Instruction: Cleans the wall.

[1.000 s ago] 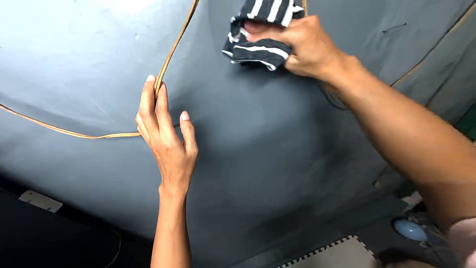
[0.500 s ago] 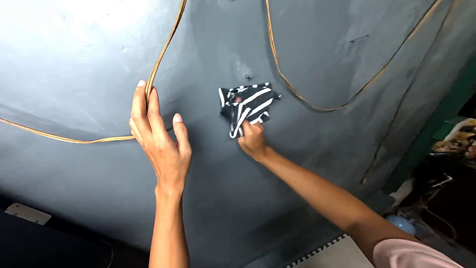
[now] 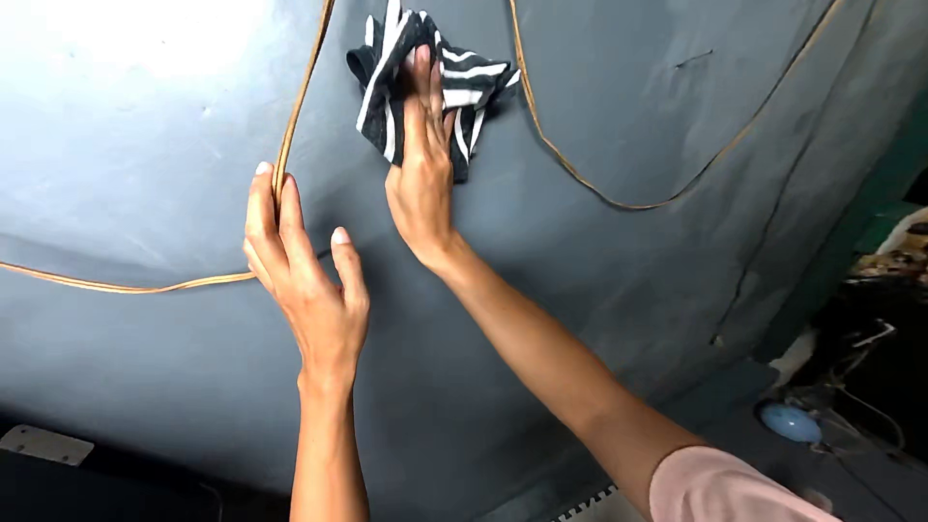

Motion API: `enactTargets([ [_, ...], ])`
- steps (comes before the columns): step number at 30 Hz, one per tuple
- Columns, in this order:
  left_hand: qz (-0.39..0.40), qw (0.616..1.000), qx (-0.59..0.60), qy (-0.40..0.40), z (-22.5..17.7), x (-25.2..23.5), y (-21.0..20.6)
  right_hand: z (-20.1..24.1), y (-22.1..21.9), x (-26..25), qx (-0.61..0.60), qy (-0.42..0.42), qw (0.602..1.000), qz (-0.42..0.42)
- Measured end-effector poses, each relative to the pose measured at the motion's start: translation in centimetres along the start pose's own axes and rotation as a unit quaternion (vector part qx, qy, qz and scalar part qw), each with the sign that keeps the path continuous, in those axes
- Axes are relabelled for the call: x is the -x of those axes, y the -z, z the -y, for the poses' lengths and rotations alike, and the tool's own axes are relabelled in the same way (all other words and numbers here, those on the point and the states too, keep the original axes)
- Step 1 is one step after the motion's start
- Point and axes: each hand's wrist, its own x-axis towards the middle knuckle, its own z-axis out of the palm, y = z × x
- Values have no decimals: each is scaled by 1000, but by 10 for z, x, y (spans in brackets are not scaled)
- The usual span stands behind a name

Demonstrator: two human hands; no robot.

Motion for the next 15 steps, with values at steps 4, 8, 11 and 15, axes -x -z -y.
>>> enactTargets([
  [4, 13, 1000, -13, 10, 4, 4, -2, -13, 37, 40, 42, 38, 993, 107],
  [8, 18, 1000, -16, 17, 0, 3, 6, -71, 105, 78, 96, 154, 944, 277],
  [11, 22, 999, -18, 14, -3, 2, 16, -103, 130, 97, 133, 152, 943, 264],
  [15, 32, 999, -19, 7, -6, 2, 25, -98, 123, 123, 144, 41, 971, 186],
])
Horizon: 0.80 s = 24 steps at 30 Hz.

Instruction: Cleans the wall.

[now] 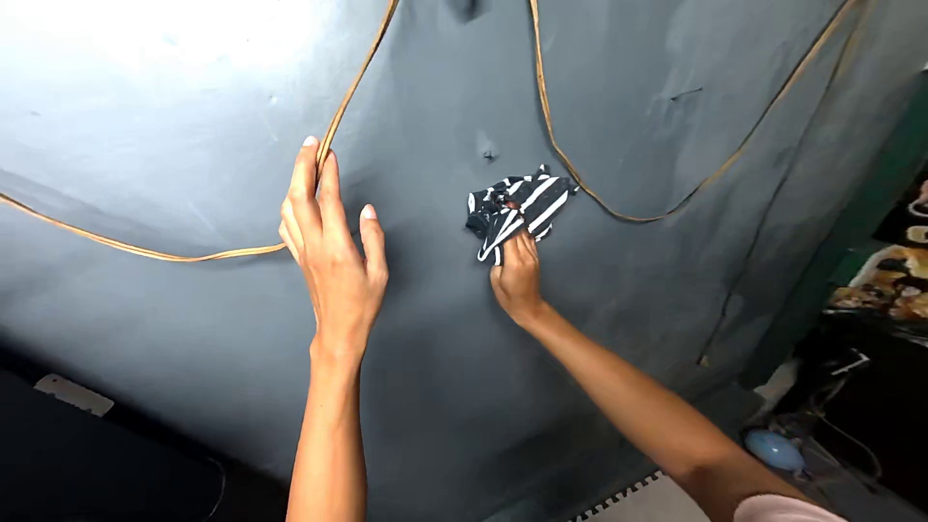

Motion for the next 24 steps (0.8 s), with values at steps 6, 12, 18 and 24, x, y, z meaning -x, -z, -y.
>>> enactTargets([
  [6, 7, 1000, 17, -5, 0, -3, 12, 46, -25, -19, -51, 50, 997, 1],
  [12, 2, 999, 34, 4, -7, -7, 8, 70, -31, -115, -110, 132, 984, -39],
  [18, 13, 1000, 27, -6, -5, -7, 5, 47, 3, -192, -109, 264, 956, 71],
  [24, 21, 1000, 14, 3, 4, -1, -8, -20, 52, -215, -133, 336, 917, 170],
])
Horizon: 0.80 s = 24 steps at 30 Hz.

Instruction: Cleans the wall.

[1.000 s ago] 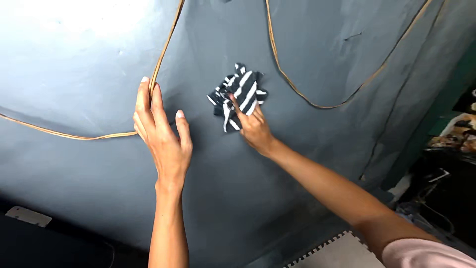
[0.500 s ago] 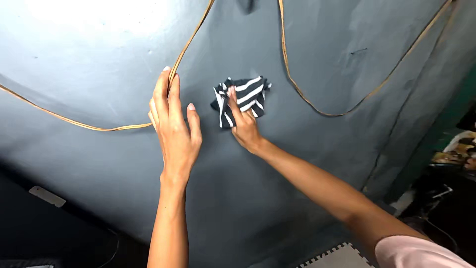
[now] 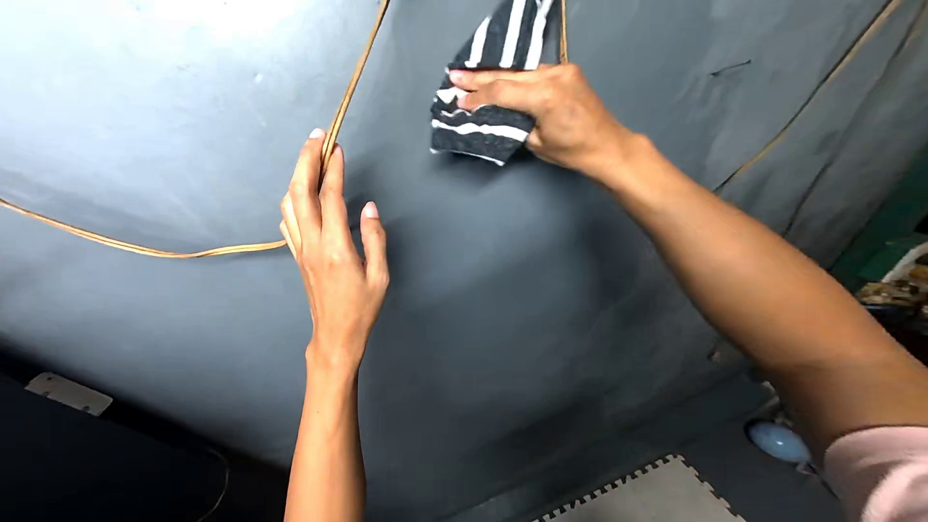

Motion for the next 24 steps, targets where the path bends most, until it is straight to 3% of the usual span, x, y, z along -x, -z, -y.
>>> enactTargets([
  [5, 6, 1000, 0, -5, 4, 3, 1, 21, -20, 50, -10, -129, 984, -124],
  [9, -7, 1000, 9, -6, -2, 3, 8, 52, -57, 51, 1, -285, 915, -285],
  [11, -11, 1000, 9, -10, -4, 0, 15, 61, -71, 50, -82, -382, 840, -378],
  [14, -5, 1000, 0, -27, -3, -3, 26, 69, -69, 47, -232, -451, 660, -555],
  [16, 2, 999, -4, -36, -1, -4, 32, 79, -57, 48, -223, -451, 579, -641],
  [17, 5, 999, -2, -39, -1, -5, 34, 87, -51, 50, -190, -439, 558, -678],
  [19, 13, 999, 1, -42, -1, -6, 37, 112, -46, 53, -120, -417, 561, -705],
  [20, 17, 999, 2, -43, 0, -5, 37, 129, -52, 54, -94, -419, 590, -683],
  [22, 25, 999, 5, -44, 1, -4, 36, 150, -75, 54, -35, -428, 679, -595],
  [24, 30, 999, 10, -39, 1, -2, 32, 152, -104, 58, 26, -434, 786, -440],
])
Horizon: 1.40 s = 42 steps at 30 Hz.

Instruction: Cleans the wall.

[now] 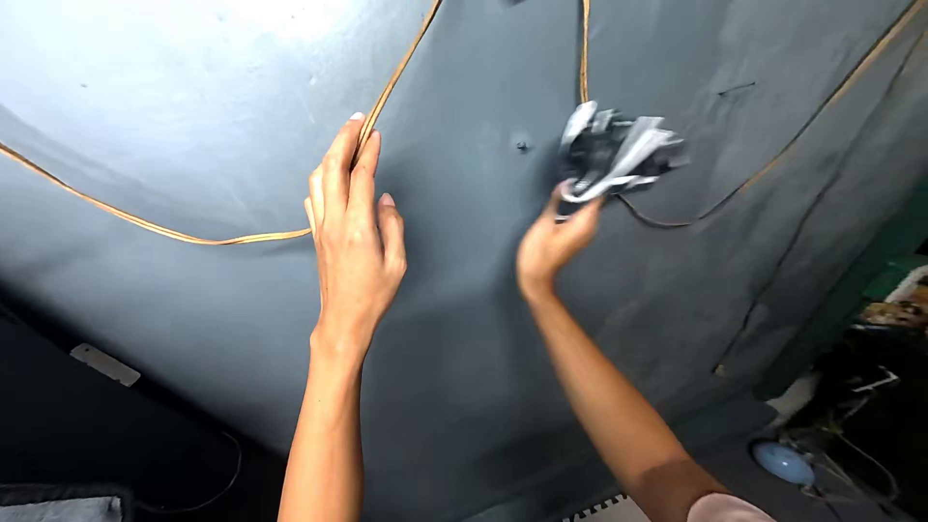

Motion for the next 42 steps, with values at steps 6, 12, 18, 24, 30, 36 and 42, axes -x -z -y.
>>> enactTargets([
  [6, -1, 1000, 16, 9, 4, 0, -9, -13, -45, 38, 133, 62, 985, 89],
  [12, -20, 998, 43, 31, 7, -4, -29, -14, -61, 33, 78, 174, 971, 144],
  [18, -25, 998, 36, 39, 8, -2, -37, 0, -92, -44, -28, 236, 964, 118],
  [24, -14, 999, 25, 45, 7, 0, -37, -61, -18, 10, 75, 277, 934, 210],
  [30, 2, 999, 5, 38, 2, 4, -28, -151, 46, -21, 155, 290, 917, 228],
  [36, 1, 999, -6, 41, -5, 2, -24, -142, 48, -31, 114, 243, 944, 191],
  [42, 8, 999, -16, 45, -5, 3, -28, -146, 38, -12, 106, 180, 972, 107],
])
